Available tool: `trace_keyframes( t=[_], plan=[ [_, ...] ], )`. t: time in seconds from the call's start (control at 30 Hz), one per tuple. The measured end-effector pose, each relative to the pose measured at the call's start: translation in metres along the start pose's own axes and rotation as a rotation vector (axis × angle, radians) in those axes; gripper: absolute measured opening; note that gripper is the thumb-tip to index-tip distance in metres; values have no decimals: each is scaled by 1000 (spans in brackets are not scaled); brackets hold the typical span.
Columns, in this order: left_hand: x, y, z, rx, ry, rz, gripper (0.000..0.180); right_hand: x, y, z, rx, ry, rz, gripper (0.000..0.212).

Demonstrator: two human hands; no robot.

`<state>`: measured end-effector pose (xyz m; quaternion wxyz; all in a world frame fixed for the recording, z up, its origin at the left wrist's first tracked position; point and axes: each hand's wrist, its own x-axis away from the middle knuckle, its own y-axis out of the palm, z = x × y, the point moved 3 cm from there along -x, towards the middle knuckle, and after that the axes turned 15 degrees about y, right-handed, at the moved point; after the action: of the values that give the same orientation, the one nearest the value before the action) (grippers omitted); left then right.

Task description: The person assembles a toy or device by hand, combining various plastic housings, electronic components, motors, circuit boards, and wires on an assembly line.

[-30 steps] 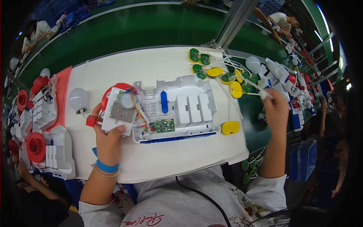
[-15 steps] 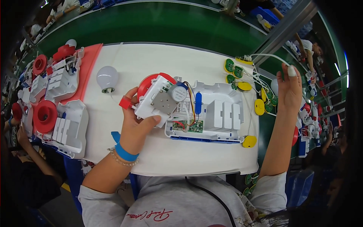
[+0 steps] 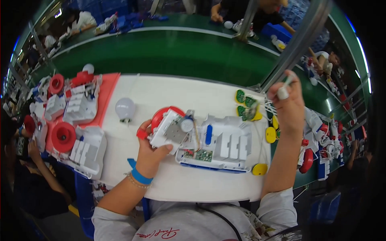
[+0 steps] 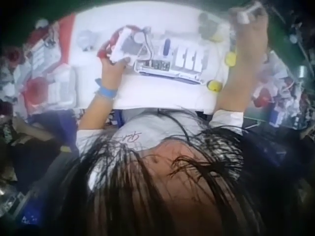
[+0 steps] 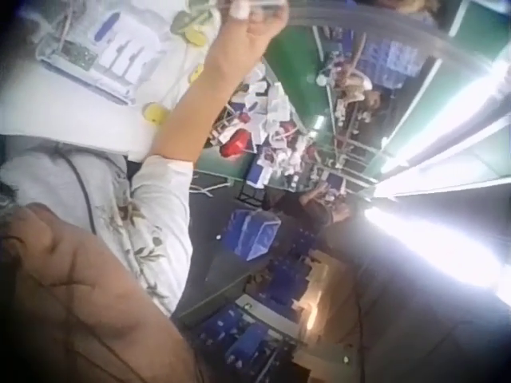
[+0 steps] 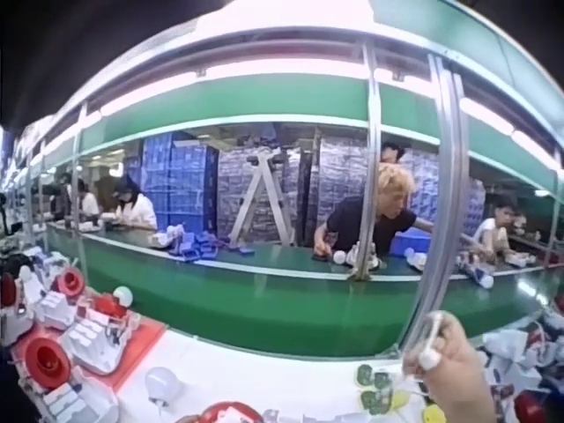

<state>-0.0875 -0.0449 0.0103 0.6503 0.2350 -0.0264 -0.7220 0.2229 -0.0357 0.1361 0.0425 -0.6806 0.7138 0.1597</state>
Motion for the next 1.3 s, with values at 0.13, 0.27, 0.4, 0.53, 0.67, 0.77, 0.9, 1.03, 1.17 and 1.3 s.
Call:
trace_keyframes(
  t=[0.13, 0.27, 0.4, 0.53, 0.67, 0.77, 0.9, 1.03, 1.17, 1.3],
  plan=[
    [-1, 4, 0, -4, -13, 3, 77, 3, -3, 11, -288, 58, -106, 22],
    [0, 1, 1, -9, -21, 23, 77, 10, 8, 11, -151, 152, 10, 26],
    [-3, 3, -1, 5, -27, 24, 76, 21, 15, -3, 88, 158, 84, 28],
    [-2, 2, -1, 29, -49, 35, 76, 29, 27, -13, 381, -34, 162, 18],
    [-2, 3, -1, 19, -46, 30, 76, 35, 38, -14, 607, -23, 15, 16],
    [-3, 4, 0, 39, -53, 35, 76, 39, 50, -11, 677, 36, -39, 14],
    [-3, 4, 4, 42, -40, 1, 74, 44, 68, -3, 946, -51, -204, 15],
    [-3, 5, 5, 29, -25, -17, 74, 45, 104, 12, 1329, -204, -471, 12],
    [-2, 4, 9, 24, -13, -42, 74, 45, 114, 39, 1607, -249, -675, 7],
    [-2, 6, 12, 62, 1, -73, 73, 49, 118, 51, 1690, -237, -681, 5]
  ],
)
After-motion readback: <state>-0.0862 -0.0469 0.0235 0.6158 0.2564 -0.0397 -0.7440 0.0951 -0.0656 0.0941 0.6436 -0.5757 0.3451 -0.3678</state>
